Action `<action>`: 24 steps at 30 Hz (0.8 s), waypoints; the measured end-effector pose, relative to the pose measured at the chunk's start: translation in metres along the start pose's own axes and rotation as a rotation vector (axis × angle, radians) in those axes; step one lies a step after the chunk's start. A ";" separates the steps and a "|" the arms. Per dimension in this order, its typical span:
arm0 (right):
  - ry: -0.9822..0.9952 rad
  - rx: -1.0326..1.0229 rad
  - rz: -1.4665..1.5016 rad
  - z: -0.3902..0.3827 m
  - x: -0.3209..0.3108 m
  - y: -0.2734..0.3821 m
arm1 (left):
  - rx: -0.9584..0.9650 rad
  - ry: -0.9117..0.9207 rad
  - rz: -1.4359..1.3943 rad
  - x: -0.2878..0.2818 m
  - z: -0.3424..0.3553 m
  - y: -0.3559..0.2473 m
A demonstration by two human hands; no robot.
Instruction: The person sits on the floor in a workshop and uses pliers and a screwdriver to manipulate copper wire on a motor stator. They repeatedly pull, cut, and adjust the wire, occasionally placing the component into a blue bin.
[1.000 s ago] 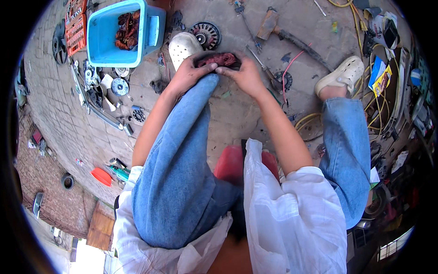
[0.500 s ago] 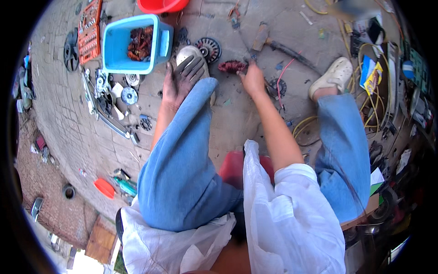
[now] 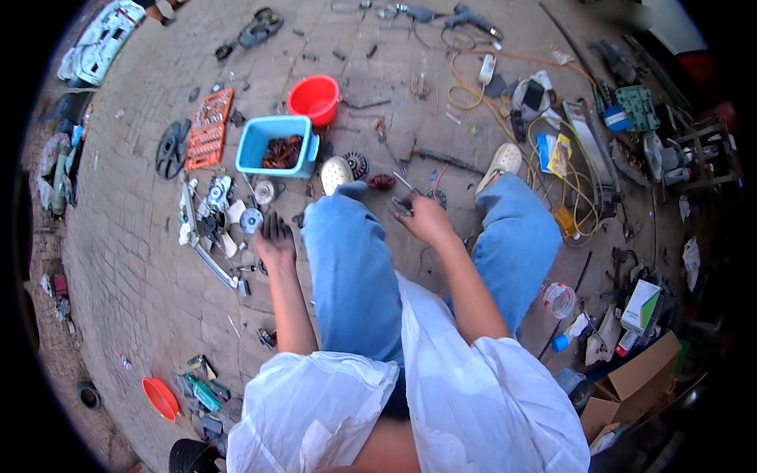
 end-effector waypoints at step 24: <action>0.048 -0.387 -0.495 0.091 -0.227 -0.018 | 0.168 0.369 0.209 0.210 -0.161 -0.068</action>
Point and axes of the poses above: each hand's wrist, its own z-axis towards the middle knuckle, its own x-axis out of the palm, y = z × x, the point moved 8 cm from there along z, towards the middle knuckle, and after that the axes turned 9 degrees about -y, right-handed, at the moved point
